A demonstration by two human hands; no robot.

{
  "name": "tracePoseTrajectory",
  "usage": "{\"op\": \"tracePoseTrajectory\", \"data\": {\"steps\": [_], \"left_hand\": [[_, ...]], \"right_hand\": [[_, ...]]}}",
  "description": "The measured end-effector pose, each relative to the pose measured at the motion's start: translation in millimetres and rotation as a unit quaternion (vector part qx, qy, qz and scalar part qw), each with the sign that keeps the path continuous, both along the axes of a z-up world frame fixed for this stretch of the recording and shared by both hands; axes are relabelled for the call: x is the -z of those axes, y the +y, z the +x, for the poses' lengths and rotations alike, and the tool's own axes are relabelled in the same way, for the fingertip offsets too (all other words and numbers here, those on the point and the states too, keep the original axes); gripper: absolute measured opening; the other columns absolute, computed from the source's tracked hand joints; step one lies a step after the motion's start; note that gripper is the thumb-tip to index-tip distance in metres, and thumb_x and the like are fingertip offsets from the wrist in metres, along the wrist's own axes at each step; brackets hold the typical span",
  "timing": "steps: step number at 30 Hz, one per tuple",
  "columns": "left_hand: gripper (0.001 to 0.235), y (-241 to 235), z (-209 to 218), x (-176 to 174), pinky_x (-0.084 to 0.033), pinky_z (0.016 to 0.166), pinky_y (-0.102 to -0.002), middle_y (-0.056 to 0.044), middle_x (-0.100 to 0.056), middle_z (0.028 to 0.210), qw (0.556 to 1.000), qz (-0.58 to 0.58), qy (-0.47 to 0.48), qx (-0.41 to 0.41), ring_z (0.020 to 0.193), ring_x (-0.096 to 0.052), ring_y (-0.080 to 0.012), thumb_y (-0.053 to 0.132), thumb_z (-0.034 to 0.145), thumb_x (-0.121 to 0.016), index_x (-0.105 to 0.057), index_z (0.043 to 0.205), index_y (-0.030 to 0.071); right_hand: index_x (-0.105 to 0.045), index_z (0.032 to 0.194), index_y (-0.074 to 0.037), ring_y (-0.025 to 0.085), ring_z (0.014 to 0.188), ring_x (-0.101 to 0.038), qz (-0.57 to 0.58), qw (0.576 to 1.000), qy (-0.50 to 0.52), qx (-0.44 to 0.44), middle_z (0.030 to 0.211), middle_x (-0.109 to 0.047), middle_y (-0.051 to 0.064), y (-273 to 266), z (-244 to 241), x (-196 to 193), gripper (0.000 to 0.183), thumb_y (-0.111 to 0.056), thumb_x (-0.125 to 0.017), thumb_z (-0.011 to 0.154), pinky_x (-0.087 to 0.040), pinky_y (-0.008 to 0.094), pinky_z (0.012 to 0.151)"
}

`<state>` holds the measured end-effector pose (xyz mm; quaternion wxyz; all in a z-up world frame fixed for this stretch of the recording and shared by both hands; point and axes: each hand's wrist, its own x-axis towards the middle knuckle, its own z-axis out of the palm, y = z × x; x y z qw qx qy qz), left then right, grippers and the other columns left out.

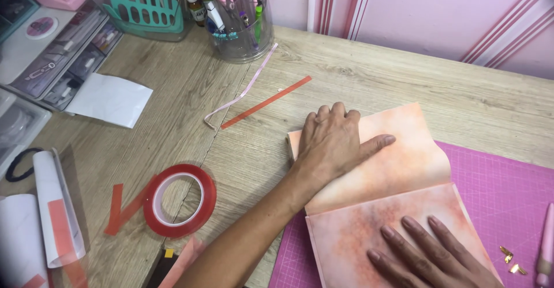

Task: Assembling a handmade journal by attaching metal corners and a ribbon

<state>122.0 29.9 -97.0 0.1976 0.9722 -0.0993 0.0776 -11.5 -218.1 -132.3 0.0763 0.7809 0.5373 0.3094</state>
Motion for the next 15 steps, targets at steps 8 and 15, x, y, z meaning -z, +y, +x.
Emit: {"op": "tracePoseTrajectory", "data": {"steps": [8,15], "left_hand": [[0.074,-12,26,7,-0.047,0.079,-0.057,-0.017,-0.072,0.101,0.999,0.040,0.004,-0.017,0.095,-0.067,-0.0411,0.077,0.090,-0.036,-0.055,0.119,0.011],[0.131,-59,-12,-21,-0.037,0.089,-0.050,-0.022,-0.056,0.134,0.991,0.099,0.067,-0.056,0.113,-0.053,-0.0350,0.097,0.067,-0.009,-0.034,0.159,0.008]], "right_hand": [[-0.041,0.156,-0.021,0.037,0.145,-0.042,0.022,0.999,0.028,0.022,0.159,-0.044,0.012,7,-16,-15,0.051,-0.045,-0.035,0.111,-0.033,0.054,0.120],[-0.046,0.153,-0.016,0.034,0.141,-0.048,0.030,0.997,0.044,0.056,0.154,-0.050,0.011,7,-29,-23,0.051,-0.042,-0.032,0.111,-0.036,0.050,0.118]]}}
